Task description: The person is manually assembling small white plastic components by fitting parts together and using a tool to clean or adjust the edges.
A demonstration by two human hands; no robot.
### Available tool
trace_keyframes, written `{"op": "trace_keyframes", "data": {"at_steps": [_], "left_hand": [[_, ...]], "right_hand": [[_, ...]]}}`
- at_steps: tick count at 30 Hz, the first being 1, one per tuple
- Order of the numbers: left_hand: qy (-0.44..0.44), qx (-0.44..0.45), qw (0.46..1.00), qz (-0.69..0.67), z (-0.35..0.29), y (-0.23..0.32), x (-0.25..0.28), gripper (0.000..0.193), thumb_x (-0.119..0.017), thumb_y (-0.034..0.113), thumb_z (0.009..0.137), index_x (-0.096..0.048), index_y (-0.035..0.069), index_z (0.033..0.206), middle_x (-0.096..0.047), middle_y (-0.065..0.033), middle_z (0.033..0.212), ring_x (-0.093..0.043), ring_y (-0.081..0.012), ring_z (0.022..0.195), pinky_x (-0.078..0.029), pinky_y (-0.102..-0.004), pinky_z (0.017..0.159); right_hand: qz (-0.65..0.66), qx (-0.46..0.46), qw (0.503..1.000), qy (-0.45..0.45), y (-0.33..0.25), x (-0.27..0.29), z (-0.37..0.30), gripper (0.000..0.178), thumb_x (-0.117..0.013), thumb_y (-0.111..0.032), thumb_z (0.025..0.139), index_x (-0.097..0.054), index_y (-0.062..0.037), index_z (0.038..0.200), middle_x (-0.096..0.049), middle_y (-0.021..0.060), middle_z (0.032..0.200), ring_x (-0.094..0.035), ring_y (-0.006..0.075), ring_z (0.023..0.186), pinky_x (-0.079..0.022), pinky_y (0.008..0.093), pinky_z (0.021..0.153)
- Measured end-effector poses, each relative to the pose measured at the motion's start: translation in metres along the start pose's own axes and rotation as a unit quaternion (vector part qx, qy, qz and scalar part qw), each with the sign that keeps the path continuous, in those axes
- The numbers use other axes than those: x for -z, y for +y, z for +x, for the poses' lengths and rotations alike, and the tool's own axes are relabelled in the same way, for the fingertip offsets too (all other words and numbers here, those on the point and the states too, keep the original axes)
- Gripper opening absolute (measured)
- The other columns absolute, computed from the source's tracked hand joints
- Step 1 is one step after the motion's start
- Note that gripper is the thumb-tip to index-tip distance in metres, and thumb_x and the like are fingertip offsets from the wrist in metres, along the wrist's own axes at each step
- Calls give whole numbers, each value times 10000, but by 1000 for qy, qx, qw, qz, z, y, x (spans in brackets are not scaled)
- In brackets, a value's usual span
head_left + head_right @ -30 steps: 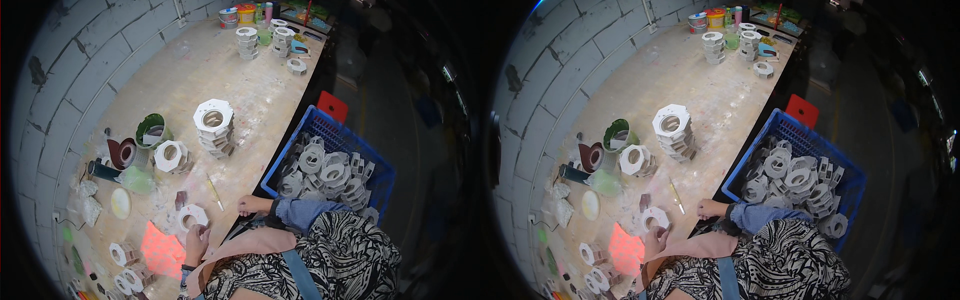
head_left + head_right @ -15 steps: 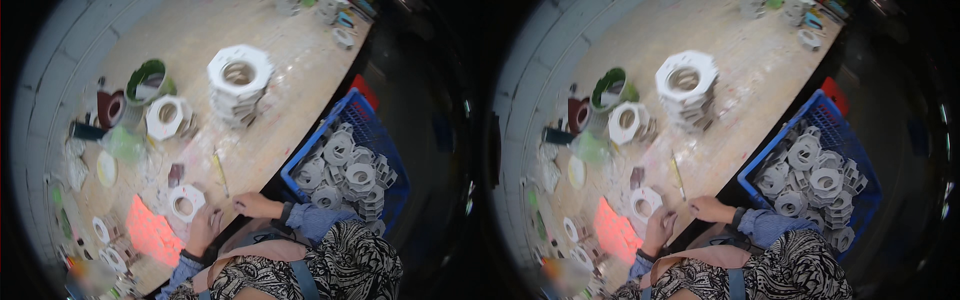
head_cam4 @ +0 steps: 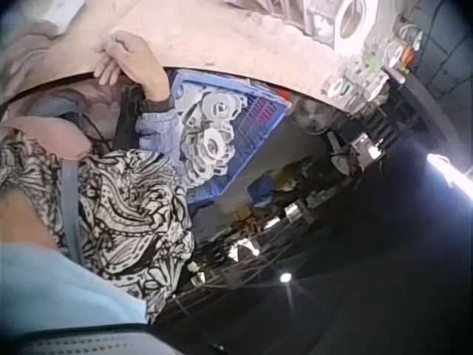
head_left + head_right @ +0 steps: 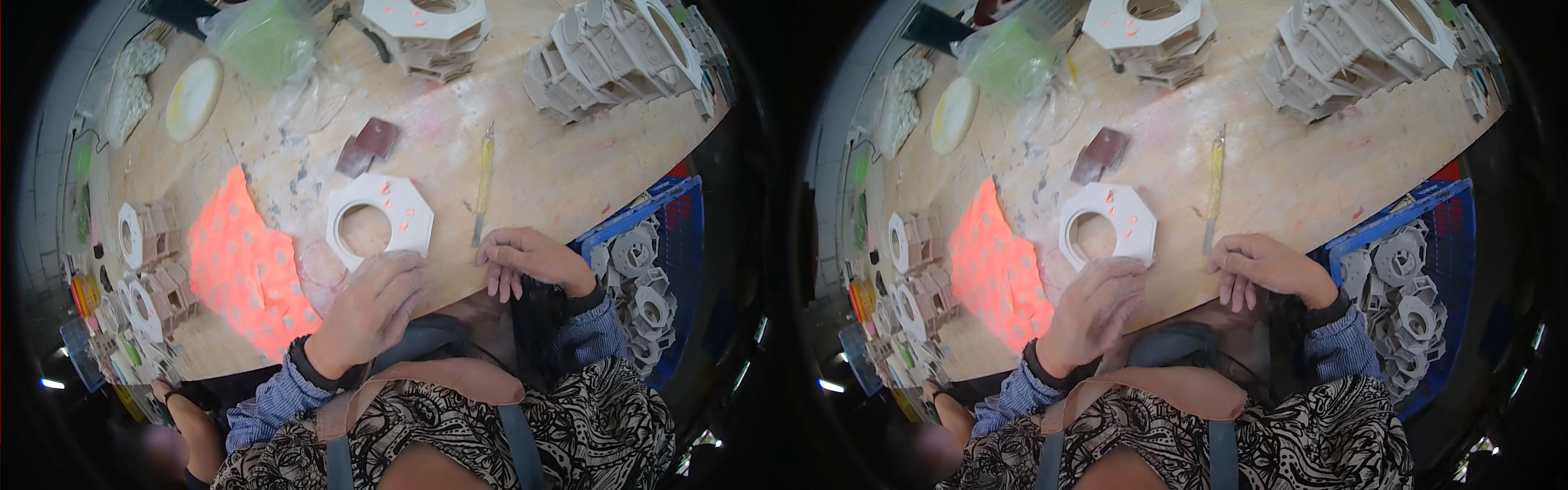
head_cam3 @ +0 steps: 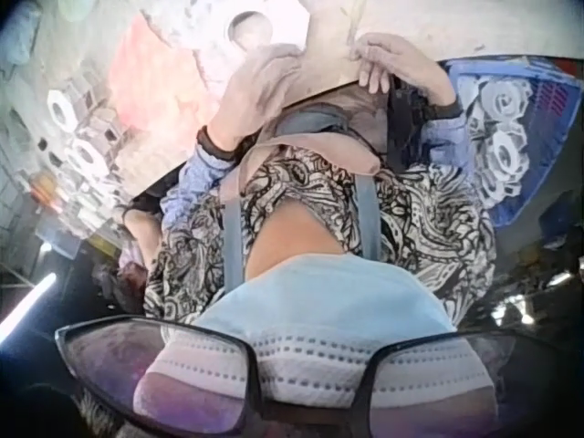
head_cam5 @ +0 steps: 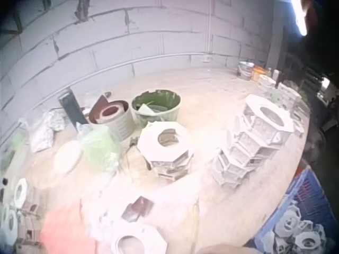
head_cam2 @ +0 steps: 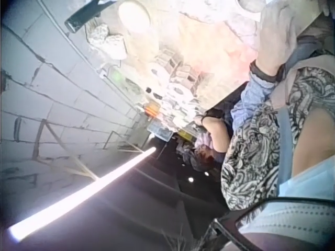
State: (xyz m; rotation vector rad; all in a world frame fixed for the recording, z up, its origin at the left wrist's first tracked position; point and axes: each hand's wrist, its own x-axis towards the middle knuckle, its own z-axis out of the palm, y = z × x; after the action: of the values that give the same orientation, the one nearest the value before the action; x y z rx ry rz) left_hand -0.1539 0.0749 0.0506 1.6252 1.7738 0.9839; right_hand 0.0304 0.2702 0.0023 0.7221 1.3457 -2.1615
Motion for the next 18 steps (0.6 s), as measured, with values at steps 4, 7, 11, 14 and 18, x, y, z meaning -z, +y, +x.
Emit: {"op": "trace_keyframes", "data": {"at_steps": [4, 7, 11, 14, 18], "left_hand": [[44, -17, 998, 44, -26, 6, 0, 264, -647, -62, 688, -559, -1, 930, -570, -146, 964, -561, -311, 891, -461, -352, 758], [97, -27, 992, 72, -51, 15, -3, 220, -651, -53, 690, -559, 2, 883, -573, -129, 873, -560, -299, 809, -455, -349, 702], [135, 9, 985, 109, -101, 32, -12, 181, -645, -40, 702, -563, 0, 859, -581, -118, 837, -566, -282, 788, -455, -346, 694], [170, 40, 975, 135, -138, 38, -28, 167, -640, -28, 714, -565, 2, 861, -585, -116, 837, -567, -278, 792, -453, -341, 694], [223, 95, 962, 122, -193, 35, -49, 122, -624, -20, 741, -576, -4, 852, -585, -123, 829, -574, -273, 762, -459, -310, 695]], "right_hand": [[-42, 18, 999, 25, 4, -8, 1, 233, -408, -208, 939, -496, 5, 974, -639, 137, 739, -628, 171, 561, -462, 223, 434], [-93, 57, 992, 68, 8, -13, 2, 218, -401, -200, 939, -495, -3, 940, -636, 138, 703, -618, 175, 510, -438, 217, 395], [-151, 95, 980, 87, 11, -22, 4, 217, -400, -191, 938, -496, 4, 929, -632, 136, 679, -611, 168, 487, -417, 202, 369], [-170, 129, 969, 123, 21, -22, 2, 229, -420, -216, 935, -512, -9, 905, -626, 121, 647, -598, 148, 462, -392, 180, 343], [-206, 160, 953, 155, 29, -23, 6, 228, -419, -205, 932, -517, -1, 907, -623, 112, 640, -592, 133, 459, -378, 177, 336]]}}
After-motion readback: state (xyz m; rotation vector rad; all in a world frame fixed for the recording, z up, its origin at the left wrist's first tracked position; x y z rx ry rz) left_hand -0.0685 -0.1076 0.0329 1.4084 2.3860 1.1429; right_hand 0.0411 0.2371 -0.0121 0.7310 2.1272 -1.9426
